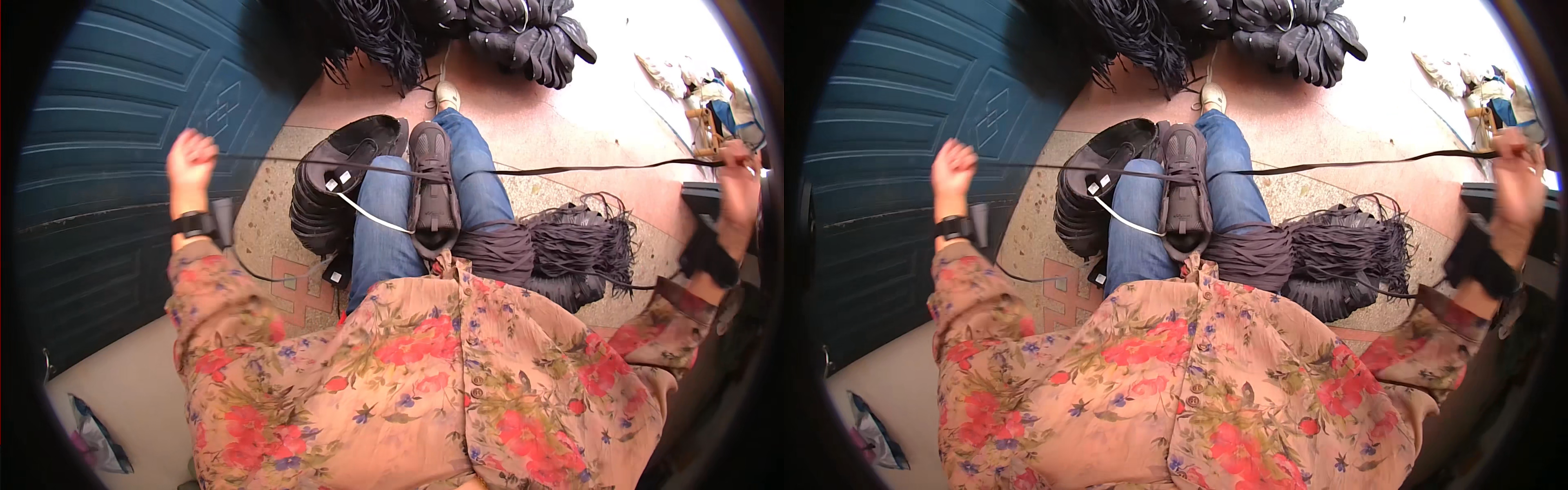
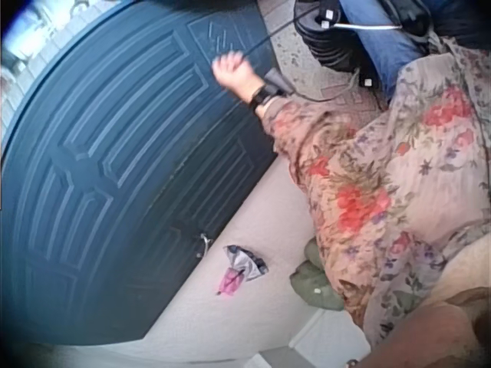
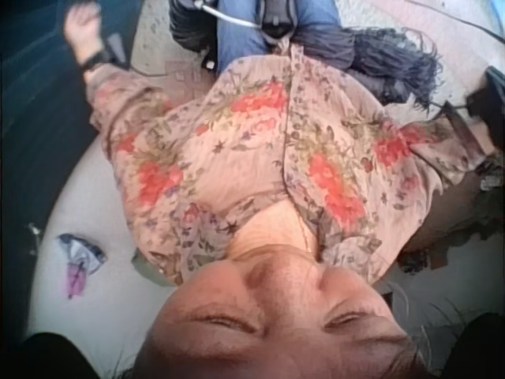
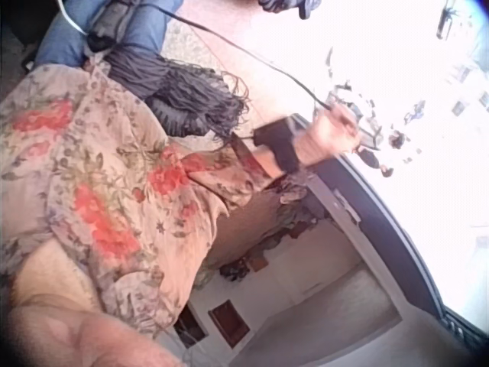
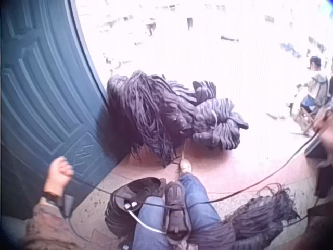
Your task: The recorder is sitting on the floor lacing and tying black shoes.
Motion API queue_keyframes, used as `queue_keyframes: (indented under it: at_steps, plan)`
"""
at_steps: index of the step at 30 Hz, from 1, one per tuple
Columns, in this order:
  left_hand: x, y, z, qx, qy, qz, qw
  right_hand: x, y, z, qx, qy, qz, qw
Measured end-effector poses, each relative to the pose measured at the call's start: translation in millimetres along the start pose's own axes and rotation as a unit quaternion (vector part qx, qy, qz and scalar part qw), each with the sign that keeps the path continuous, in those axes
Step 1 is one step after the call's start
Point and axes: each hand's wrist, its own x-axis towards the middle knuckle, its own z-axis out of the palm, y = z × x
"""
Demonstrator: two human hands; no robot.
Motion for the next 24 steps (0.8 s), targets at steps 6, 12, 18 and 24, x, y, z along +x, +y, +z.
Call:
queue_keyframes:
  at_steps: [6,12,18,24]
  plan:
    - [-14,17,-46,0.168,0.171,0.015,0.971,-45,277,14,-0.474,-0.002,0.194,0.859]
    - [-37,-161,59,0.238,-0.072,-0.244,0.937,-68,413,10,-0.734,-0.192,-0.009,0.651]
    - [-74,-252,92,0.455,-0.174,-0.230,0.842,-70,438,10,-0.824,-0.150,-0.067,0.542]
    - [-78,-273,88,0.536,-0.164,-0.177,0.809,-70,446,18,-0.830,-0.167,-0.070,0.528]
